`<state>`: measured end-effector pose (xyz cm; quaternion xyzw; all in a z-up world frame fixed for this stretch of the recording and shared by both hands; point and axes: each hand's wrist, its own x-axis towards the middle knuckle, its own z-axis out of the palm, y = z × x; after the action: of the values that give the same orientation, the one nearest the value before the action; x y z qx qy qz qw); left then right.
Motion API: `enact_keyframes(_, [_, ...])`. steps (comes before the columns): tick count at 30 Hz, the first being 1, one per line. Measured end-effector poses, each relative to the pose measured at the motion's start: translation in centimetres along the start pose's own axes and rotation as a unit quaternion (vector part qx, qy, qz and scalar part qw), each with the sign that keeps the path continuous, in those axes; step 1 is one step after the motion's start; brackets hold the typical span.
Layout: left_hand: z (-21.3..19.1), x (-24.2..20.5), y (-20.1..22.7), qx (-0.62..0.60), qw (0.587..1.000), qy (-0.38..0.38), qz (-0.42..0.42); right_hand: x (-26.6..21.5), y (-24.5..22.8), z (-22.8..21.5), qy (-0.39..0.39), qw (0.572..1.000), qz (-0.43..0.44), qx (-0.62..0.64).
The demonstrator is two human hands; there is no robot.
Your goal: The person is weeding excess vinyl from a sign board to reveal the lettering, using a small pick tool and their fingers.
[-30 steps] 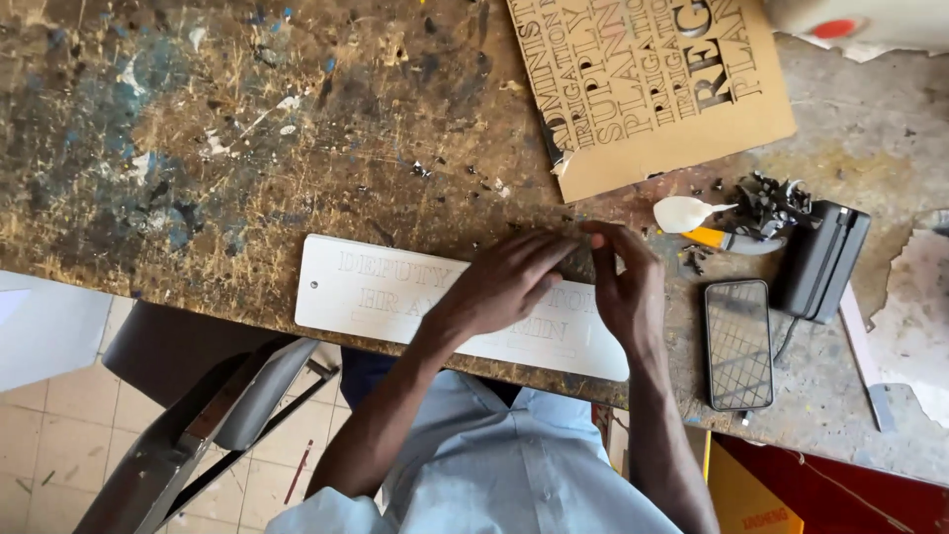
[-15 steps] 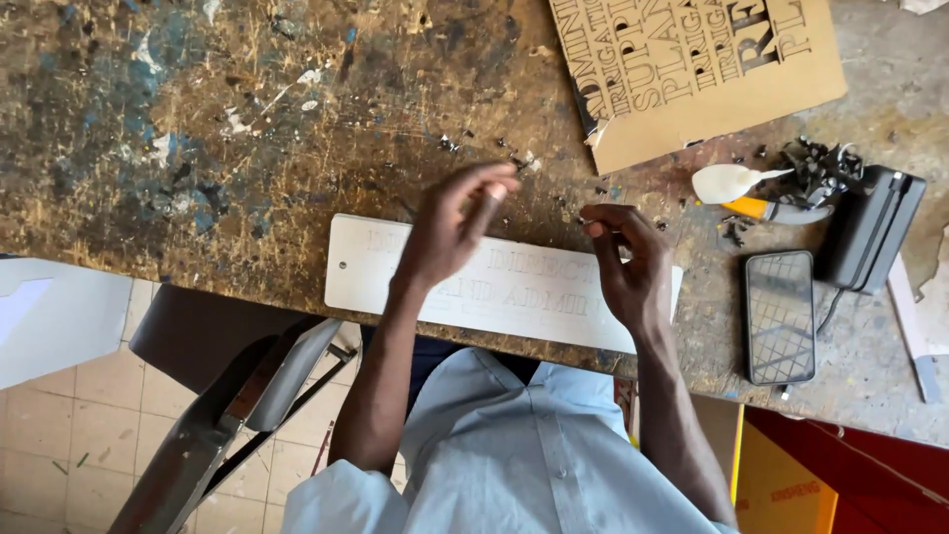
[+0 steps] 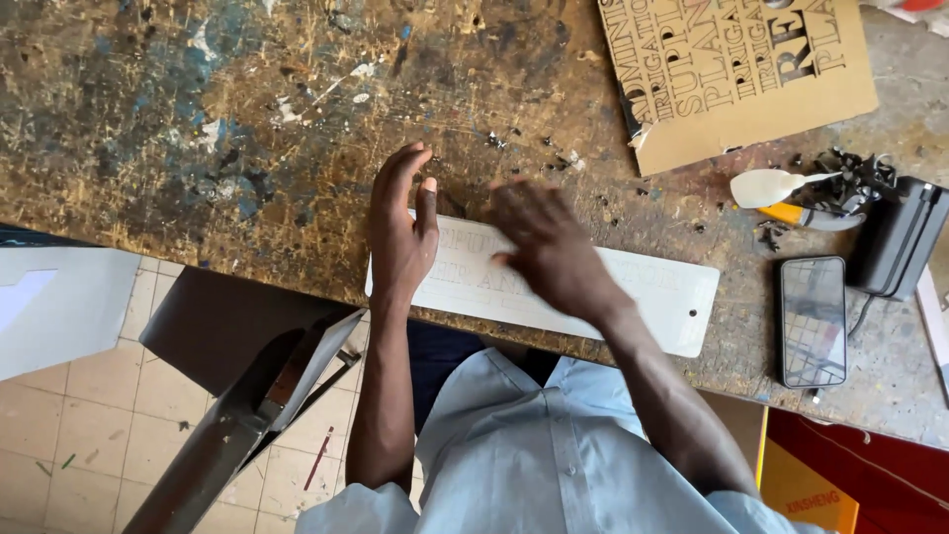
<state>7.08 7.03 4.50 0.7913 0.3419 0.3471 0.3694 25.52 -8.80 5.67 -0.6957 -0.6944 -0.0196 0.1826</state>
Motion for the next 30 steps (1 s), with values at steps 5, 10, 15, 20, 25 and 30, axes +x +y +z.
enact_keyframes(5, [1.3,0.1,1.4,0.333,0.928,-0.155,-0.064,-3.0,0.0,-1.7,-0.165,0.97,0.124,0.13])
enact_keyframes(10, [8.9,-3.0,4.6,0.225,0.958,-0.161,0.07,-10.8,6.1,-1.4,0.025,0.981,0.191,-0.022])
enact_keyframes(15, [15.3,-5.5,6.1,0.118,0.94,-0.239,0.212,-5.6,4.9,-1.6,0.079,0.982,0.162,0.06])
enact_keyframes(20, [5.1,-2.6,4.5,0.024,0.992,-0.055,0.108,1.5,3.6,2.1,0.056,0.998,0.03,0.012])
enact_keyframes(25, [1.5,-2.7,-1.7,0.064,0.988,0.132,0.041,8.7,-1.4,10.9,0.012,0.996,-0.084,0.038])
enact_keyframes(30, [3.3,-2.3,-0.8,0.108,0.993,0.053,-0.019,6.3,2.7,8.6,-0.025,0.998,-0.061,-0.017])
